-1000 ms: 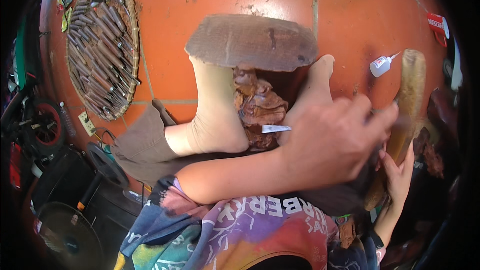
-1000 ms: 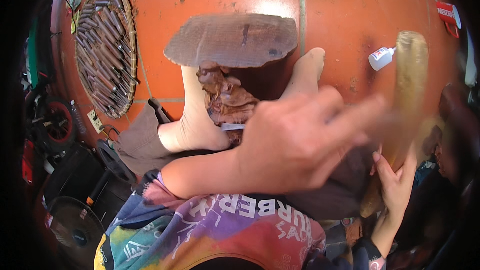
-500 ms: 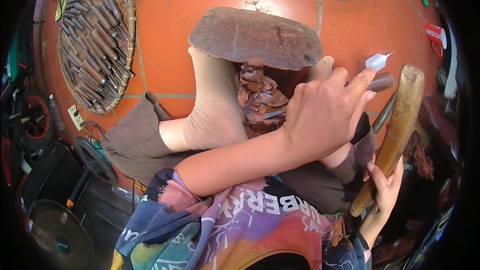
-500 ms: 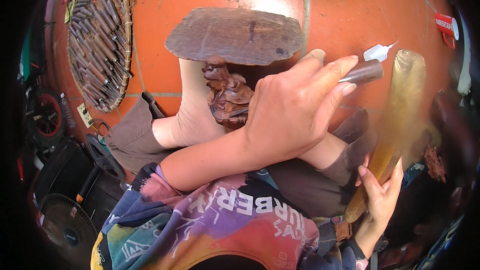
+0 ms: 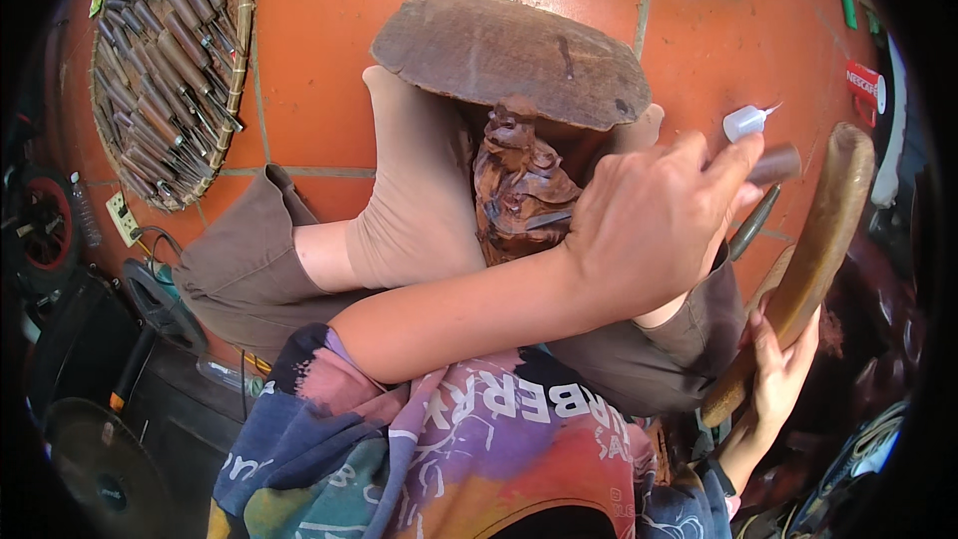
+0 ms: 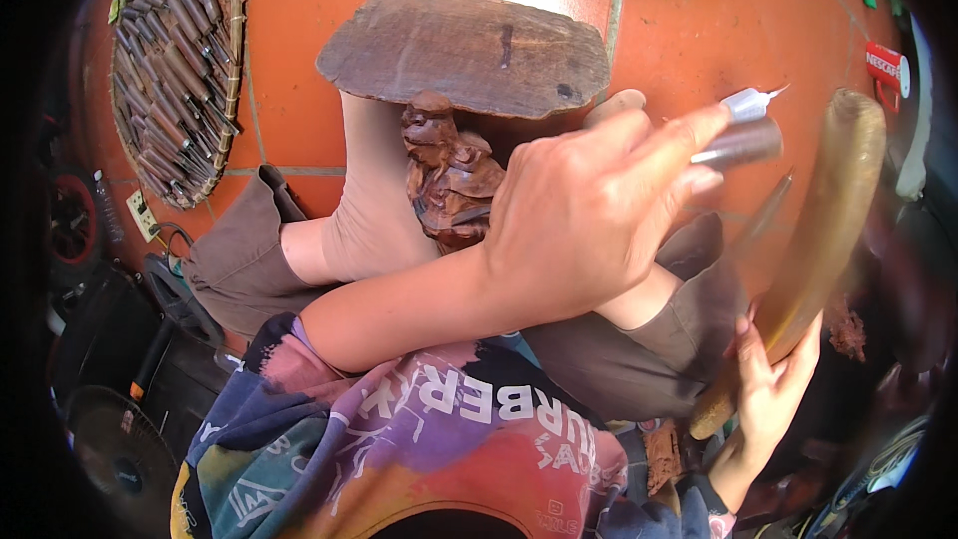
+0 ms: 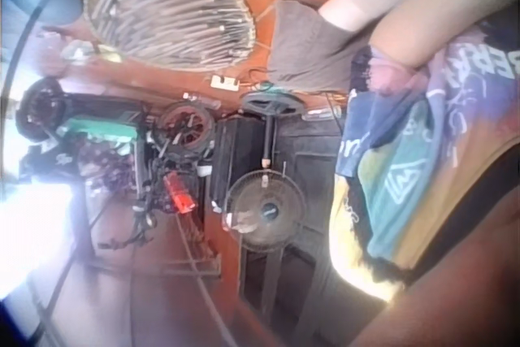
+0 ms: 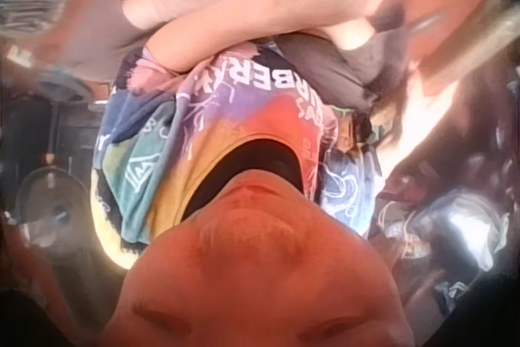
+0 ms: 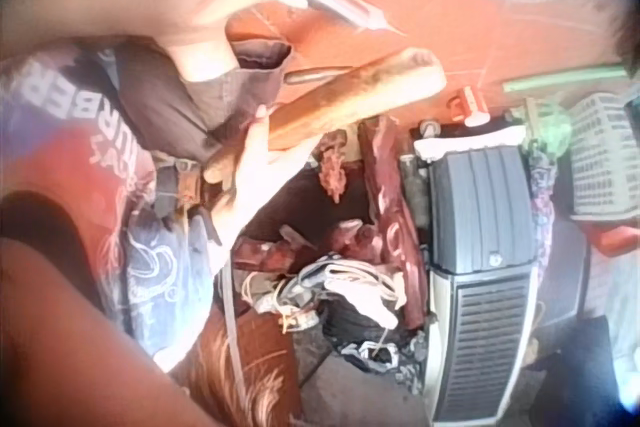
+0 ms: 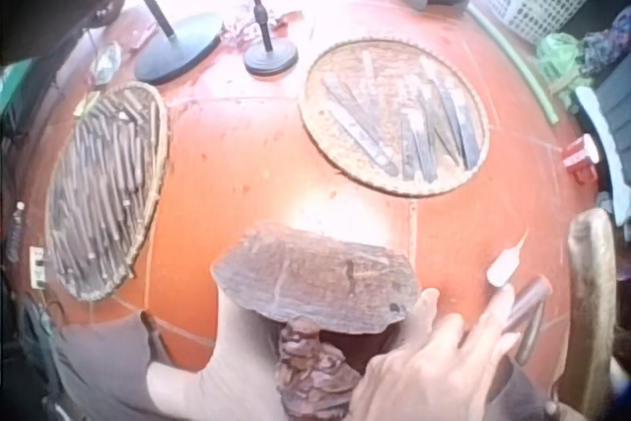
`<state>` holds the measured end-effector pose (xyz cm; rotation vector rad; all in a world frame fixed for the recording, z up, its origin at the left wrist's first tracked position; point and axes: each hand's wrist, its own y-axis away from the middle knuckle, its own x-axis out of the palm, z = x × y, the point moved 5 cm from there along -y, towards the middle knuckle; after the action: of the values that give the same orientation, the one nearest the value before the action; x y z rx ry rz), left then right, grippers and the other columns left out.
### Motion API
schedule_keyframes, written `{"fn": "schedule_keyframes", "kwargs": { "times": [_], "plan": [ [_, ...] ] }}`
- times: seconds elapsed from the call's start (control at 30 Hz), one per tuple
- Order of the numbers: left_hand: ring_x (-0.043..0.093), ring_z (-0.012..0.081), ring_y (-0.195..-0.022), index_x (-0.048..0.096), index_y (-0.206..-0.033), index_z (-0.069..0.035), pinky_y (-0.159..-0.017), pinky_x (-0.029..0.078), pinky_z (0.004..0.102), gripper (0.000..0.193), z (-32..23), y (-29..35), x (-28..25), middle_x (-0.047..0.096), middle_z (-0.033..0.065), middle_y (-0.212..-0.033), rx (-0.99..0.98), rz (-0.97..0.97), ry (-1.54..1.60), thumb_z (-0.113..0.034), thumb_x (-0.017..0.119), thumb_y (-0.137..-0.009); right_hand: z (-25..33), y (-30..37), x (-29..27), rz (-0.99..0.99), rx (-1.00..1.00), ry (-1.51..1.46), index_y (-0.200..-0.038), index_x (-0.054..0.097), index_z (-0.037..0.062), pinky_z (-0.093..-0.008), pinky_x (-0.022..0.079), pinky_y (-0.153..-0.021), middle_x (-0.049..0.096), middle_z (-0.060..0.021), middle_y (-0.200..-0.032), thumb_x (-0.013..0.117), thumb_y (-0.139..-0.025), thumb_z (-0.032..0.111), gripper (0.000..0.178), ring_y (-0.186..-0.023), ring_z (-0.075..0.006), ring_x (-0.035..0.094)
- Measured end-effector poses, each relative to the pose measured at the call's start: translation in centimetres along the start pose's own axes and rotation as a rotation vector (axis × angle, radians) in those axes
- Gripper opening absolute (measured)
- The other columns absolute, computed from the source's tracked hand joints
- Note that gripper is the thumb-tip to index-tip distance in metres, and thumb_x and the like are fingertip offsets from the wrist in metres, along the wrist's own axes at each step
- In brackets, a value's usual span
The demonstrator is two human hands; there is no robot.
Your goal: The person carves a wooden sculpture using a chisel and mallet while sitting on the floor. They repeatedly strike the chisel to shape the wood, occasionally switching tools from a nearby basket.
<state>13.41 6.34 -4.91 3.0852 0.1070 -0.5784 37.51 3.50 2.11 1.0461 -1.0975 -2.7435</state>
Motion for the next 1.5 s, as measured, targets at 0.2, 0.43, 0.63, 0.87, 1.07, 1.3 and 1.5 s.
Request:
{"fn": "schedule_keyframes", "kwargs": {
  "times": [0.2,0.43,0.63,0.87,1.07,1.3,1.5],
  "plan": [
    [0.059,0.0283,-0.052,0.063,-0.117,-0.006,-0.045,0.045,0.0393,0.036,-1.0,0.6,-1.1,0.056,0.0123,-0.070,0.117,0.013,0.120,-0.025,0.065,-0.087,0.8,3.5,-2.5,-0.158,-0.210,0.211,-0.144,0.036,-0.0012,-0.0291,0.048,-0.083,0.059,-0.0132,-0.114,0.066,-0.084,-0.005,0.068,-0.100,-0.0177,0.059],
    [0.056,0.0225,-0.050,0.065,-0.116,-0.012,-0.045,0.046,0.0347,0.037,-1.6,1.7,-3.0,0.050,0.0031,-0.063,0.253,-0.058,0.382,-0.026,0.071,-0.082,4.2,8.1,-3.3,-0.176,-0.412,0.292,-0.138,0.042,-0.0009,-0.0259,0.048,-0.077,0.058,-0.0108,-0.106,0.065,-0.084,-0.007,0.060,-0.089,-0.0143,0.057],
    [0.057,0.0231,-0.050,0.067,-0.106,-0.009,-0.044,0.045,0.0356,0.030,-1.7,2.4,-5.0,0.053,0.0041,-0.064,0.309,-0.102,0.645,-0.030,0.068,-0.086,6.2,11.5,-3.2,-0.246,-0.528,0.290,-0.126,0.050,-0.0042,-0.0314,0.046,-0.087,0.061,-0.0133,-0.109,0.065,-0.082,-0.008,0.047,-0.095,-0.0183,0.059],
    [0.064,0.0248,-0.055,0.065,-0.104,-0.001,-0.049,0.049,0.0344,0.024,-1.3,1.6,-5.8,0.064,0.0110,-0.071,0.332,-0.060,0.793,-0.022,0.060,-0.095,5.2,10.8,-2.3,-0.450,-0.675,0.695,-0.112,0.060,-0.0067,-0.0390,0.049,-0.085,0.066,-0.0162,-0.093,0.070,-0.079,-0.001,0.035,-0.081,-0.0272,0.066],
    [0.060,0.0242,-0.054,0.062,-0.078,-0.009,-0.048,0.049,0.0347,0.019,-8.2,3.0,-6.7,0.055,0.0054,-0.064,0.751,0.041,0.606,-0.026,0.069,-0.079,-2.0,11.6,-2.0,-0.374,-0.378,0.188,-0.124,0.048,-0.0030,-0.0356,0.045,-0.093,0.059,-0.0156,-0.114,0.070,-0.082,0.013,0.050,-0.102,-0.0230,0.059],
    [0.063,0.0214,-0.059,0.065,-0.097,-0.012,-0.046,0.048,0.0363,0.027,-5.9,4.1,-0.6,0.048,0.0066,-0.071,0.417,0.290,0.250,-0.031,0.069,-0.078,-7.1,9.7,4.8,0.047,-0.077,-0.729,-0.127,0.043,-0.0014,-0.0332,0.053,-0.063,0.060,-0.0184,-0.098,0.058,-0.087,0.023,0.049,-0.071,-0.0255,0.062],
    [0.062,0.0212,-0.056,0.068,-0.090,-0.015,-0.046,0.045,0.0344,0.030,-3.6,4.0,1.5,0.055,0.0021,-0.062,0.433,0.389,-0.055,-0.044,0.066,-0.084,-10.0,9.5,7.9,0.129,0.081,-0.824,-0.120,0.037,-0.0009,-0.0277,0.046,-0.052,0.053,-0.0125,-0.073,0.061,-0.084,0.015,0.046,-0.053,-0.0173,0.053]
  ]
}}
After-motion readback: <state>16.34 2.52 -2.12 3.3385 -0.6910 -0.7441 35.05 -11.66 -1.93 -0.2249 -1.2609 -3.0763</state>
